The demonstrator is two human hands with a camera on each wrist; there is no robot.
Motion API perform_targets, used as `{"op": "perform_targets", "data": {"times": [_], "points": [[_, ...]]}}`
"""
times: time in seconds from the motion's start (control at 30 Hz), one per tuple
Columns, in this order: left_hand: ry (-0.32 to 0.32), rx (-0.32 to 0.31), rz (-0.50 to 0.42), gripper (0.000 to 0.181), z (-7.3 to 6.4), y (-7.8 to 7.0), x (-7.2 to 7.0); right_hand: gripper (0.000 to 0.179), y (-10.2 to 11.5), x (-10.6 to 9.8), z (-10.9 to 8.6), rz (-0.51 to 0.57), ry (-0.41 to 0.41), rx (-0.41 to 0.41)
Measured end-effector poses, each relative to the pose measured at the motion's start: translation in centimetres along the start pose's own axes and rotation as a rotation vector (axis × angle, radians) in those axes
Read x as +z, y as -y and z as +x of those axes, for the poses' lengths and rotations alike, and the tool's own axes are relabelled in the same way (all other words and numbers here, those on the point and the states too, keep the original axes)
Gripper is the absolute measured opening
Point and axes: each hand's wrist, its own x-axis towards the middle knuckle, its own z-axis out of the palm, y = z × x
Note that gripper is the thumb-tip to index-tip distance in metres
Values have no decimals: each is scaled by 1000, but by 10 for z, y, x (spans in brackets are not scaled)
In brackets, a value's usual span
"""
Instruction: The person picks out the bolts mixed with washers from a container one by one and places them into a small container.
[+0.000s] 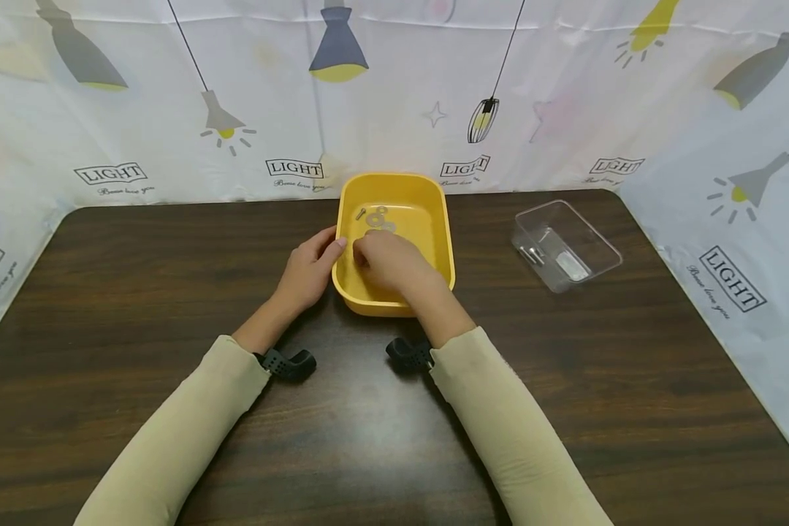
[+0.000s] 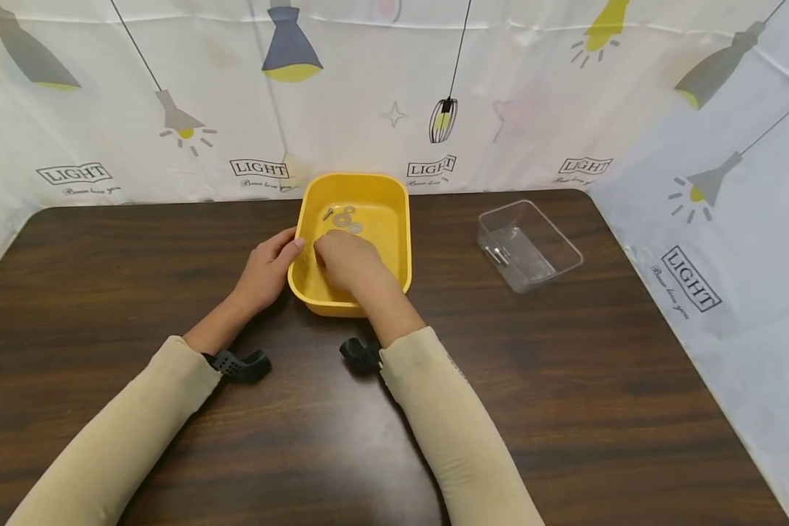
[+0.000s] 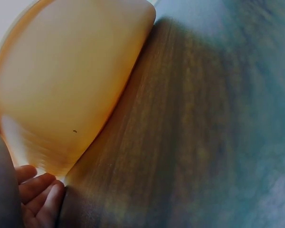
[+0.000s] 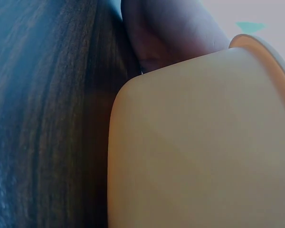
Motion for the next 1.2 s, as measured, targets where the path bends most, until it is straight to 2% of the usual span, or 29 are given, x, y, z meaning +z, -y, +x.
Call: {"op": "perform_targets", "data": {"times": [0.33, 0.57, 0.67, 0.8, 1.0, 1.2], "points": [[-9, 25, 14, 59, 2, -3, -3, 9, -6, -3, 1, 11, 2, 12], [-17, 18, 13, 60, 3, -4, -4, 9, -25, -22, -7, 184, -51, -22], [-18, 5, 15, 60, 3, -4, -4, 9, -34, -34, -15, 275, -82, -27], [-16, -2, 7, 61, 2, -4, -4, 15, -41, -50, -27, 341, -144, -10], [3, -13, 3, 63, 0, -1, -3, 18, -60, -68, -48, 349, -256, 59], [9, -10, -6, 63, -2, 0, -1, 17, -93, -87, -83, 313, -384, 134]]}}
